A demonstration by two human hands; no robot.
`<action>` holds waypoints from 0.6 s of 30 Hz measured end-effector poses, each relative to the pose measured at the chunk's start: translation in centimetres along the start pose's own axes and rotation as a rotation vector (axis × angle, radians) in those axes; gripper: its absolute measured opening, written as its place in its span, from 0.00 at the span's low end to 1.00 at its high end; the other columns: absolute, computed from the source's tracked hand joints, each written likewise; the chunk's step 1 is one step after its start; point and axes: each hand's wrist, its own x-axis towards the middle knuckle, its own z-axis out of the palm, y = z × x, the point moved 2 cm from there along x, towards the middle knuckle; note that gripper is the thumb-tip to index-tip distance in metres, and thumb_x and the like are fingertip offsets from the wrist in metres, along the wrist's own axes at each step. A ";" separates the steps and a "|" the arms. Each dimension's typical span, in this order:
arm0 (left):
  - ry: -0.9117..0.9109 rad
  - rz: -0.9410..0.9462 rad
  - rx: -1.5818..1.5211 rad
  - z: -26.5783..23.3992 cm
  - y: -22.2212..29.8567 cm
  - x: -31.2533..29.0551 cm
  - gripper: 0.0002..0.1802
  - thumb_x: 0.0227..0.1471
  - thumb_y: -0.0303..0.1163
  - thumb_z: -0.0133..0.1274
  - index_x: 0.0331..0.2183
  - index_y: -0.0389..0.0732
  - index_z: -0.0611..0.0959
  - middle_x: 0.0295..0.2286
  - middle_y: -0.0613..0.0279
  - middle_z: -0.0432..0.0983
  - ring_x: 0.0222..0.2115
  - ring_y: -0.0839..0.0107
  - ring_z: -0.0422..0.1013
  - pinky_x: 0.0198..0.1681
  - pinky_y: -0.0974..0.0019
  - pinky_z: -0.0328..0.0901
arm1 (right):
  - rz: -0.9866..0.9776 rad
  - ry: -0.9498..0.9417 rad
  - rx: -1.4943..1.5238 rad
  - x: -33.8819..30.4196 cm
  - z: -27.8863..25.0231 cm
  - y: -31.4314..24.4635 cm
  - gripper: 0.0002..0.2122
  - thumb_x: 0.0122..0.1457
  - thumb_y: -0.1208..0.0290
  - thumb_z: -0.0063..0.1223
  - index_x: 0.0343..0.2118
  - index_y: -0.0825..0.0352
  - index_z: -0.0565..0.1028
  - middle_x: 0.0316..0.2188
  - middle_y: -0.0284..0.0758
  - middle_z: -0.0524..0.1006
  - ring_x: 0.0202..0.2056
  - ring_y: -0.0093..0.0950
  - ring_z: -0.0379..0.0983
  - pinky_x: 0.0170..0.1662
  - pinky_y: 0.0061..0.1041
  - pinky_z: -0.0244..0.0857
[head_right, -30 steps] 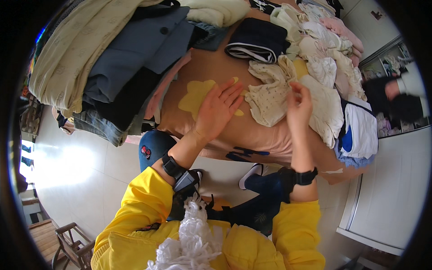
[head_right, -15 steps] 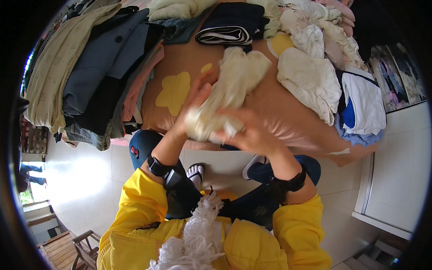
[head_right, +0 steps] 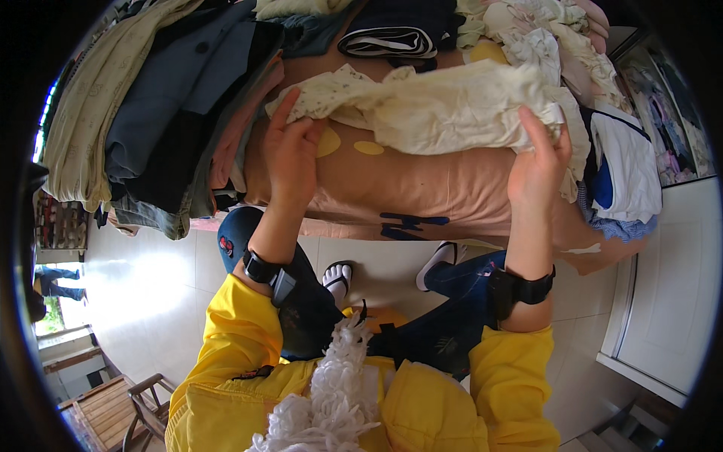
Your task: The person sits on the floor and folds various garments on a bed, including a dark blue jacket and several white items. Each item is smoothed, folded, and stacked on the bed.
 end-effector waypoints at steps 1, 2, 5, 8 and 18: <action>0.010 0.001 0.085 -0.2 -0.4 -0.1 0.28 0.53 0.16 0.46 0.57 0.34 0.65 0.50 0.53 0.68 0.51 0.66 0.67 0.56 0.66 0.62 | 0.048 0.062 -0.042 0.3 -0.4 0.5 0.15 0.55 0.81 0.54 0.46 0.70 0.73 0.43 0.35 0.76 0.47 0.24 0.70 0.53 0.28 0.62; 0.046 -0.039 0.183 -0.5 -0.7 -0.1 0.28 0.52 0.15 0.46 0.56 0.34 0.65 0.49 0.53 0.68 0.50 0.67 0.67 0.56 0.68 0.62 | 0.063 0.046 -0.061 0.6 -0.5 1.0 0.15 0.54 0.83 0.53 0.45 0.70 0.73 0.43 0.35 0.76 0.46 0.24 0.70 0.53 0.27 0.61; 0.019 0.130 0.357 -0.8 -0.8 -0.3 0.27 0.50 0.13 0.48 0.53 0.35 0.68 0.48 0.55 0.69 0.49 0.70 0.68 0.54 0.71 0.61 | 0.032 0.109 -0.208 0.6 -0.6 1.2 0.17 0.49 0.88 0.51 0.43 0.69 0.73 0.44 0.36 0.75 0.45 0.27 0.70 0.54 0.27 0.58; 0.011 0.175 0.431 -0.5 -0.7 -0.4 0.23 0.49 0.16 0.51 0.48 0.37 0.71 0.43 0.60 0.70 0.43 0.75 0.68 0.47 0.75 0.64 | -0.467 0.146 -0.887 -0.5 1.0 -0.5 0.20 0.44 0.91 0.46 0.42 0.68 0.72 0.45 0.39 0.74 0.45 0.35 0.70 0.54 0.31 0.58; 0.065 0.178 0.476 -0.6 -0.4 -0.6 0.17 0.54 0.21 0.50 0.47 0.38 0.72 0.42 0.61 0.70 0.39 0.76 0.69 0.45 0.74 0.65 | -0.481 -0.432 -1.472 -2.6 5.0 0.5 0.09 0.53 0.68 0.58 0.36 0.65 0.77 0.37 0.36 0.78 0.42 0.35 0.72 0.45 0.35 0.62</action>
